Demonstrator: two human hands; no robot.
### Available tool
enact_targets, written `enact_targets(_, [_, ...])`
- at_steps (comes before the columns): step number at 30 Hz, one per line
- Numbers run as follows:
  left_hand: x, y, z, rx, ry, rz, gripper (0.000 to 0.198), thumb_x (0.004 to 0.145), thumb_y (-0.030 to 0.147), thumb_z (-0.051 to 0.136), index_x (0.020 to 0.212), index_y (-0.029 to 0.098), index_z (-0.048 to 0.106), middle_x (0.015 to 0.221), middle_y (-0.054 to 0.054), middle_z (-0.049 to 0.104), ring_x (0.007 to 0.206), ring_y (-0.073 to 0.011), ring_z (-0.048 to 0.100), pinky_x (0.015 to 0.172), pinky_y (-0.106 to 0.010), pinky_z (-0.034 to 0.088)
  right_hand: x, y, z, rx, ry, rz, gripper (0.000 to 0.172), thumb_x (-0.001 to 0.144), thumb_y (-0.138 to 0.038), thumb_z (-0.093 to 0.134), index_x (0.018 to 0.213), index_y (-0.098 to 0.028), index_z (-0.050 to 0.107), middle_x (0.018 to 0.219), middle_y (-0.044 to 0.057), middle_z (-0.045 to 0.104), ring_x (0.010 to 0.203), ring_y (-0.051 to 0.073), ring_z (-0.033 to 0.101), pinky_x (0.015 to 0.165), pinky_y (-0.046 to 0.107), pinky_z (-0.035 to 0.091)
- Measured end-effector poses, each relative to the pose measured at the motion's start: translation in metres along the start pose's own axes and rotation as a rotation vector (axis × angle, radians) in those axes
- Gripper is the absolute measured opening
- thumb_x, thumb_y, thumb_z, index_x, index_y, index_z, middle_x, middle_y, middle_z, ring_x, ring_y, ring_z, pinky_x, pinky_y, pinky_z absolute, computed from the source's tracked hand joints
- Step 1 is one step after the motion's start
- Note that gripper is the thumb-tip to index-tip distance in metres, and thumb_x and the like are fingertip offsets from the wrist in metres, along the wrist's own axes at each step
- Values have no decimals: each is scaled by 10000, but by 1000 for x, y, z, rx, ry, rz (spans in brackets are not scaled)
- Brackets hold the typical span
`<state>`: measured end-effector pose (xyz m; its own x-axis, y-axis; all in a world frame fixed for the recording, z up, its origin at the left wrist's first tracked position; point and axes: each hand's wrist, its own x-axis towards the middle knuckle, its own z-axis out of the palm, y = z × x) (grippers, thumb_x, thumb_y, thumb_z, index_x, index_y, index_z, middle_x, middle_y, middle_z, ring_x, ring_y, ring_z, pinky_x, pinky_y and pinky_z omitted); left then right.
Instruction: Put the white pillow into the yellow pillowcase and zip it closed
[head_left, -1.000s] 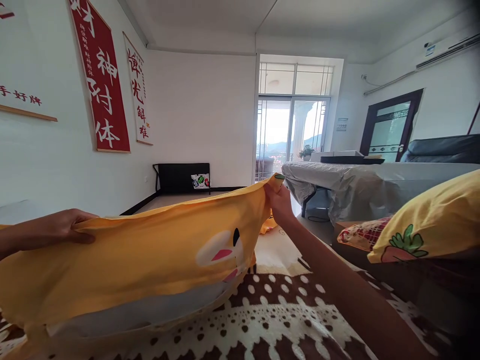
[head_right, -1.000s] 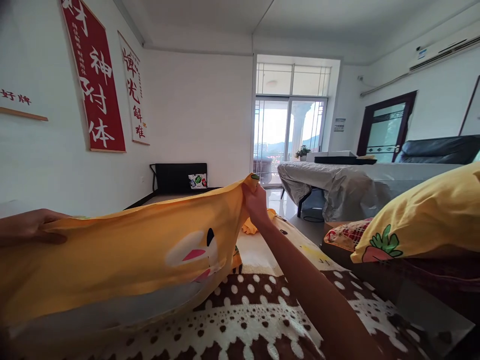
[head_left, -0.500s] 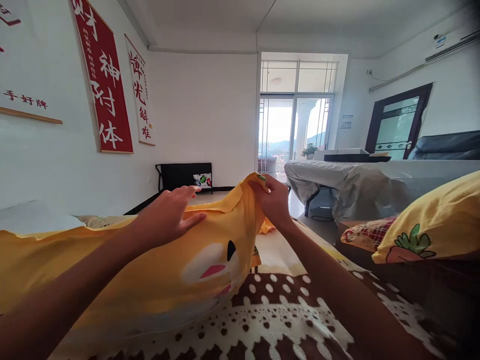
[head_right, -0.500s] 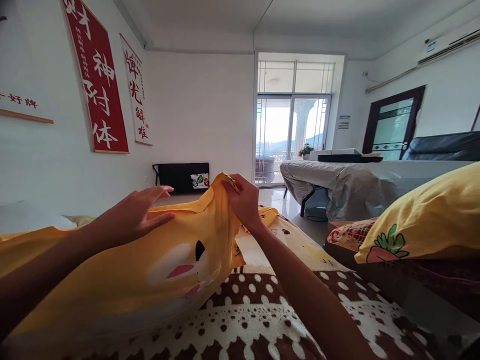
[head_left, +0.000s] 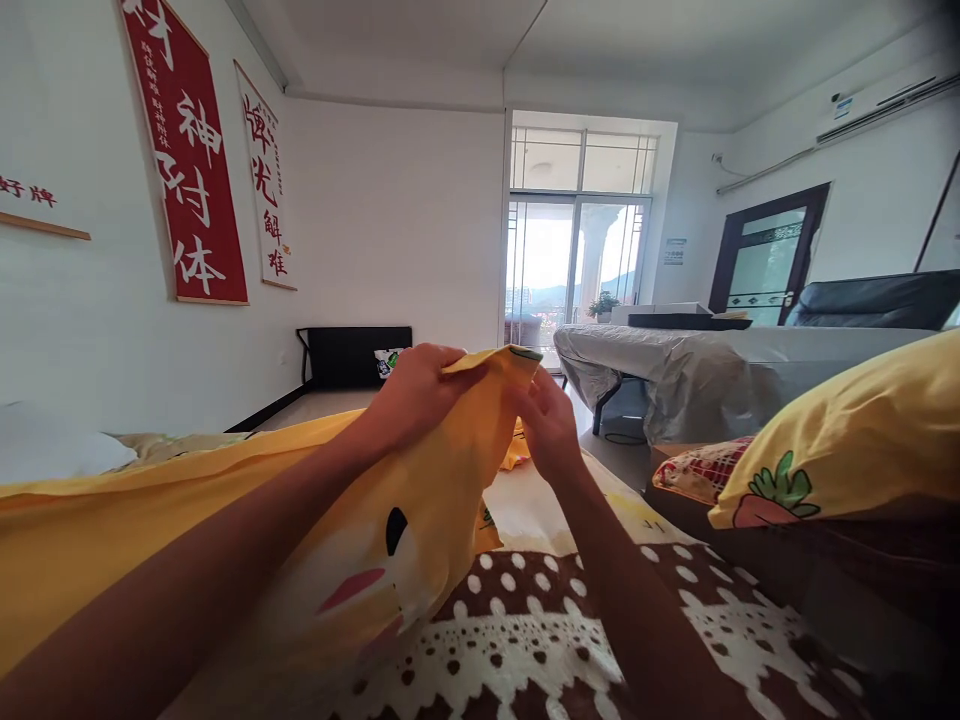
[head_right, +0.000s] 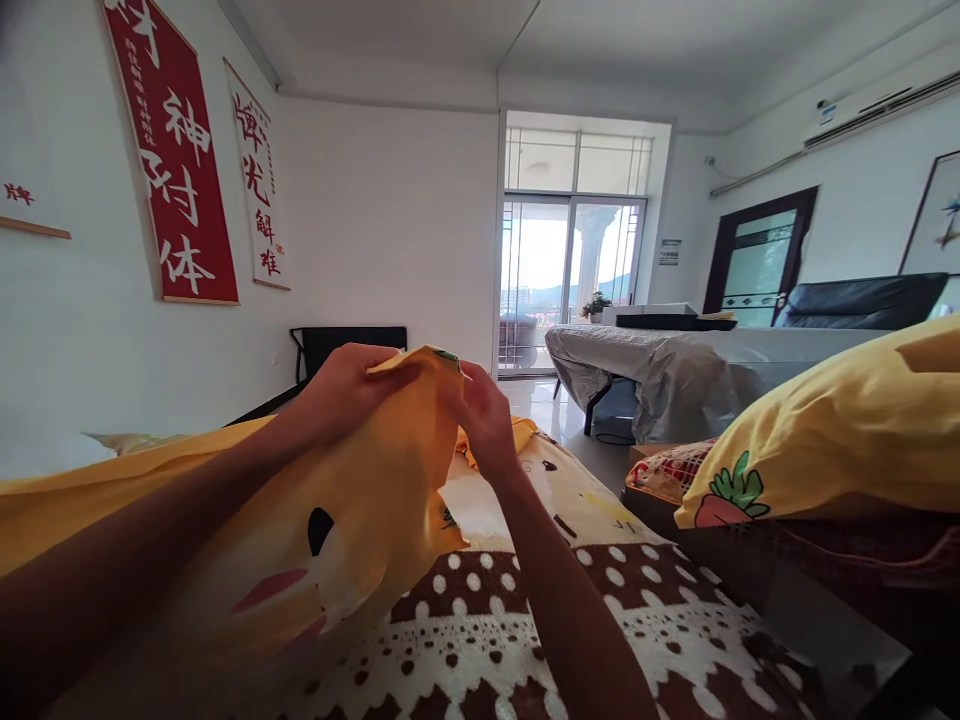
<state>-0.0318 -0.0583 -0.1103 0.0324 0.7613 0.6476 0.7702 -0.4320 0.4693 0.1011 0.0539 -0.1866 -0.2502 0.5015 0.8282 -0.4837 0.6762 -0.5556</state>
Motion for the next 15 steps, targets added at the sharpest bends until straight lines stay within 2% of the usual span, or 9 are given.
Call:
enact_targets(2, [4, -1, -1, 30, 24, -24, 472, 826, 543, 504, 559, 179, 364, 530, 38, 301, 480, -72, 283, 465, -259, 177, -16, 30, -12, 36, -176, 95, 334, 769, -438, 663, 1037, -242, 627, 987, 41, 660, 887, 202, 606, 751, 319, 490])
enact_targets(4, [12, -5, -3, 111, 60, -46, 490, 823, 570, 491, 554, 180, 367, 524, 36, 294, 480, -77, 282, 473, -263, 177, -36, 65, -17, -29, -327, 203, 259, 740, -421, 694, 897, -217, 660, 890, 31, 664, 816, 193, 599, 744, 322, 484])
enact_targets(6, [21, -11, -3, 250, 92, -28, 480, 837, 562, 466, 558, 177, 404, 552, 24, 346, 504, -89, 314, 495, -268, 200, -55, 99, -13, -95, -377, 264, 222, 712, -405, 717, 768, -198, 660, 773, 16, 642, 741, 180, 571, 718, 314, 474])
enact_targets(8, [30, -18, -1, 426, 113, 29, 426, 850, 501, 458, 581, 171, 482, 660, -6, 465, 564, -111, 386, 525, -275, 231, -73, 125, -5, -64, -347, 300, 211, 726, -390, 700, 791, -192, 669, 778, 14, 641, 758, 184, 567, 723, 308, 470])
enact_targets(11, [40, -28, 10, 632, 101, 84, 318, 849, 384, 450, 646, 176, 577, 803, -47, 548, 645, -142, 460, 551, -282, 239, -88, 143, 1, 20, -337, 350, 242, 763, -396, 664, 877, -183, 684, 803, 15, 652, 812, 206, 585, 744, 307, 475])
enact_targets(15, [50, -34, 29, 653, 36, -39, 293, 854, 368, 440, 641, 193, 543, 613, -7, 508, 543, -126, 399, 540, -275, 211, -90, 140, -13, 36, -327, 345, 301, 758, -445, 677, 867, -165, 699, 787, 24, 660, 844, 227, 591, 777, 321, 479])
